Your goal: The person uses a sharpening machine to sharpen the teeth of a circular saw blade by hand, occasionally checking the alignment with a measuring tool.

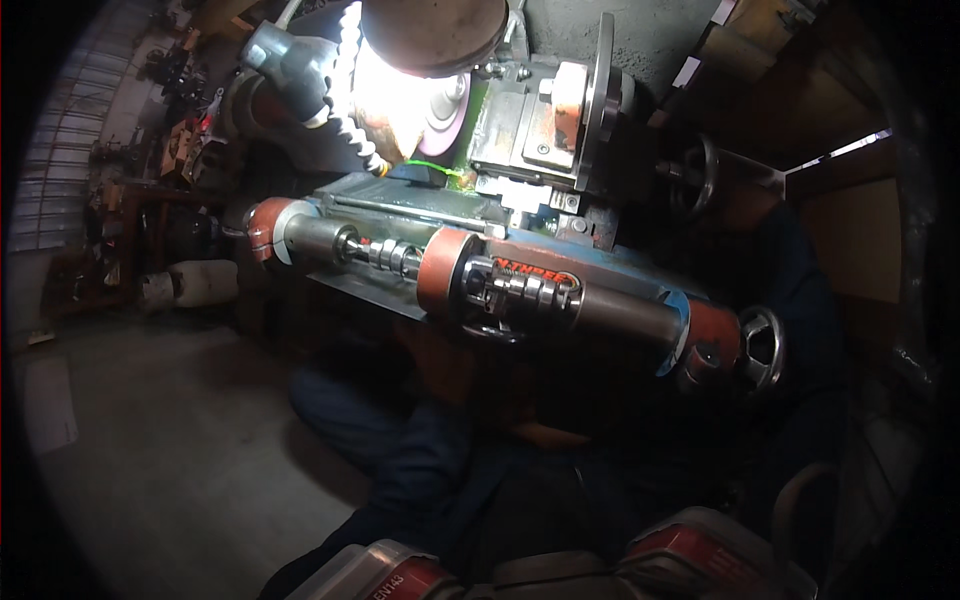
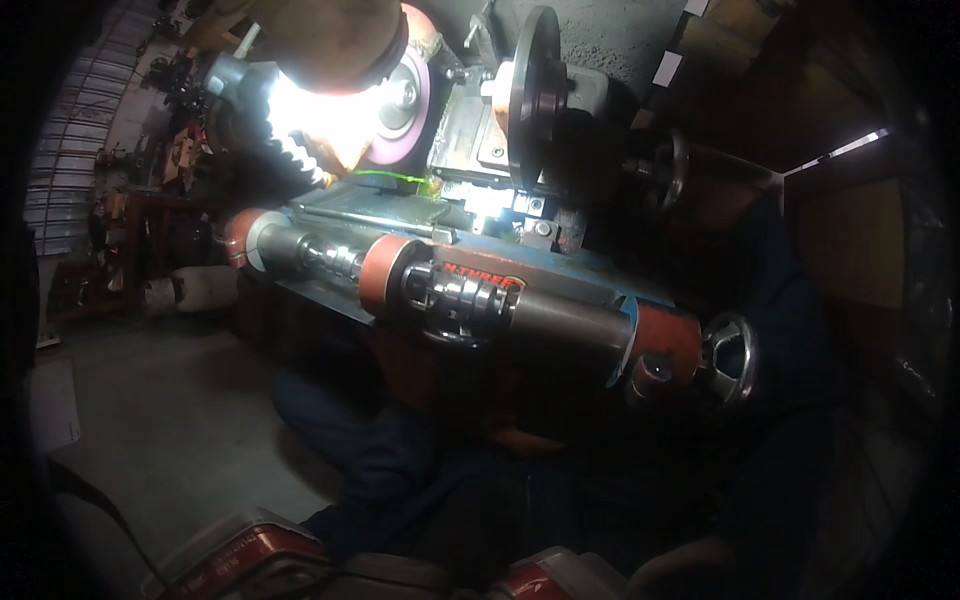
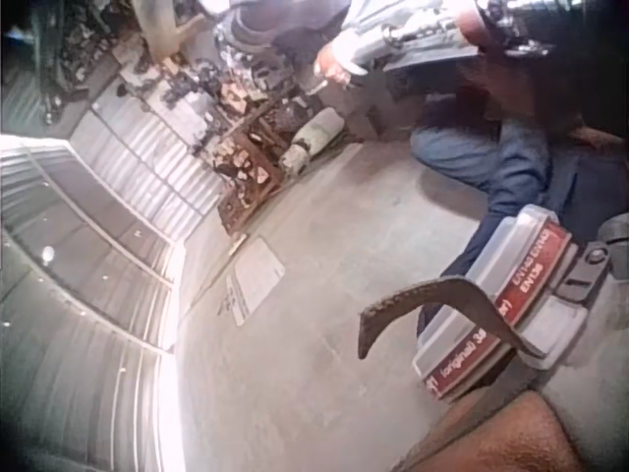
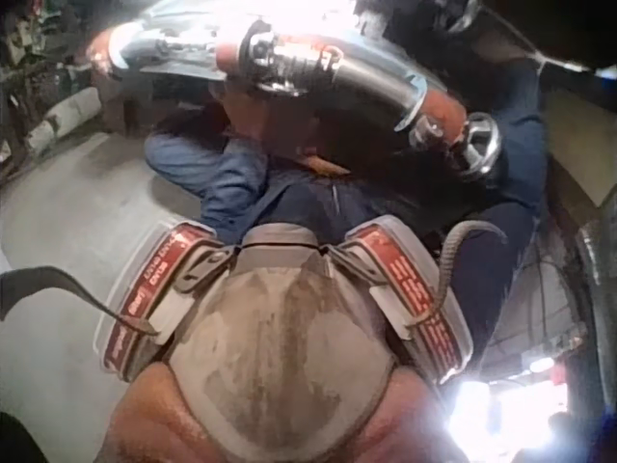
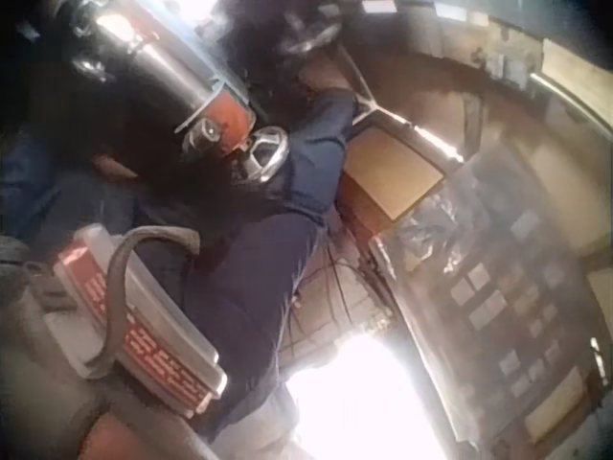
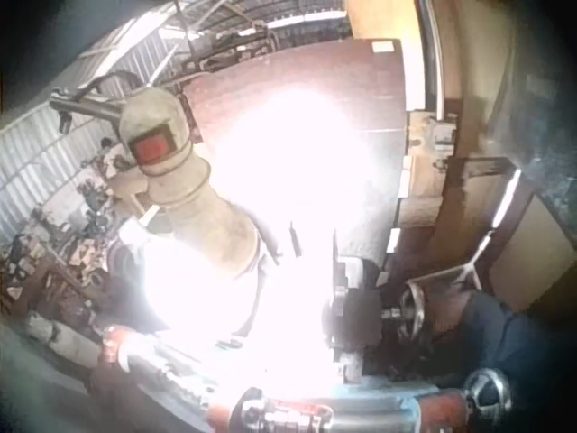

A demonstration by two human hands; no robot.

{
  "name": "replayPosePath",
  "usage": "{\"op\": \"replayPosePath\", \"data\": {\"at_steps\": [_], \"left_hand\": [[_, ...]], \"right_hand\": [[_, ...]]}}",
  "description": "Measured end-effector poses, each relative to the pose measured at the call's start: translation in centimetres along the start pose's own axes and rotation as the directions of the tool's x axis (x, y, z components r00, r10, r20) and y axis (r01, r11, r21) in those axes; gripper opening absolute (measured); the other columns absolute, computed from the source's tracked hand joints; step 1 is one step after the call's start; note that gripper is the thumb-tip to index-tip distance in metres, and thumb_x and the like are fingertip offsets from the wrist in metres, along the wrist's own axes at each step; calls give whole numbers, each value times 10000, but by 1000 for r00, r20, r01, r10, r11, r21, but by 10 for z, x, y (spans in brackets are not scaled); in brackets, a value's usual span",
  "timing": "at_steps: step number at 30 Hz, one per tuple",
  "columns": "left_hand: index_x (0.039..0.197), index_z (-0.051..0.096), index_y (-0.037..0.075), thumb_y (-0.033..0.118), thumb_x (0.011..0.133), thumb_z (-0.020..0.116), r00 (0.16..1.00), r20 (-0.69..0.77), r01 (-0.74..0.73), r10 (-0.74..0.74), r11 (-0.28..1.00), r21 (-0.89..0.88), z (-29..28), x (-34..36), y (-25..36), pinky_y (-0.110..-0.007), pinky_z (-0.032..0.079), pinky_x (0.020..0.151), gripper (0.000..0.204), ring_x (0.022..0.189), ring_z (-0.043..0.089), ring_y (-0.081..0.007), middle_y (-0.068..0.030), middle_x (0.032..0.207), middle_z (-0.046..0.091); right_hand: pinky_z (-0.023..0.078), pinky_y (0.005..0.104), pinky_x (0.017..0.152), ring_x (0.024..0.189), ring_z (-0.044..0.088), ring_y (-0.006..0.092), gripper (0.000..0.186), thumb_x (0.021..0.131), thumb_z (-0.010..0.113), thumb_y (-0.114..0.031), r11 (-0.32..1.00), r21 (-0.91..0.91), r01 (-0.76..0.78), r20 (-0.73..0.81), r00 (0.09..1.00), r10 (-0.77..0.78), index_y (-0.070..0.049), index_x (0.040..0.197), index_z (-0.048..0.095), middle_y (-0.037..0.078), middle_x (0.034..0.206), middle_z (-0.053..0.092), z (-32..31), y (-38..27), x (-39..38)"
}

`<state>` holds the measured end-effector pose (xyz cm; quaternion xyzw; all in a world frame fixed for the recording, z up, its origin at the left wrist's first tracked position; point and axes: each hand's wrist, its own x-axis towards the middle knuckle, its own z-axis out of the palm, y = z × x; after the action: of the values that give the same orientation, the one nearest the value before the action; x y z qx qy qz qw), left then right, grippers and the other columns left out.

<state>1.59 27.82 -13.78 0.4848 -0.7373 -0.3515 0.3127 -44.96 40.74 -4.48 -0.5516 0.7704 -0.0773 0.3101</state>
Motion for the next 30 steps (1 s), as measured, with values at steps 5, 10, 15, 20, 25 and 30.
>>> {"op": "replayPosePath", "data": {"at_steps": [5,10,15,20,25,30], "left_hand": [[1261,464,-57,122,784,683,822,563,111,-87,994,-8,-35,11,-17,-380,343,1059,556,1196,500,-334,-243,1218,525],[1220,497,-51,154,824,659,954,298,-51,36,998,45,-9,-5,-5,-392,382,1034,475,1227,493,-342,-217,1210,545],[1097,555,-17,117,890,573,798,602,13,30,998,-67,13,-8,-49,-352,487,828,248,924,612,-293,-159,932,616],[1009,575,16,84,906,534,81,929,928,-361,367,62,30,-21,12,-298,498,596,130,672,606,-209,-105,777,603],[977,572,59,135,889,527,440,778,774,-450,629,-74,-21,1,-42,-278,387,406,125,506,522,-136,-80,727,592],[933,598,84,132,879,508,609,727,524,-318,849,-67,44,-30,-39,-304,430,475,115,539,543,-151,-67,729,610]], "right_hand": [[523,322,788,876,657,193,240,937,565,-181,907,211,-364,333,899,283,-18,1076,672,117,973,690,-18,-20,-9],[524,371,808,879,666,254,256,934,546,-174,998,-45,54,48,998,-52,-6,1083,668,166,989,691,39,38,8],[528,356,769,797,682,244,250,915,577,-207,982,-185,47,-534,834,-140,-17,1017,705,165,882,704,35,58,42],[523,338,765,774,688,243,250,898,609,-238,996,86,24,-381,924,11,-23,927,733,163,836,710,-15,5,-1],[512,363,858,919,670,299,299,871,636,-210,993,-75,-93,28,995,95,-39,1113,676,151,1036,701,27,38,-5],[510,367,845,969,669,291,301,866,636,-184,973,-155,-173,-457,885,85,-4,1106,668,184,1043,690,44,119,61]]}}
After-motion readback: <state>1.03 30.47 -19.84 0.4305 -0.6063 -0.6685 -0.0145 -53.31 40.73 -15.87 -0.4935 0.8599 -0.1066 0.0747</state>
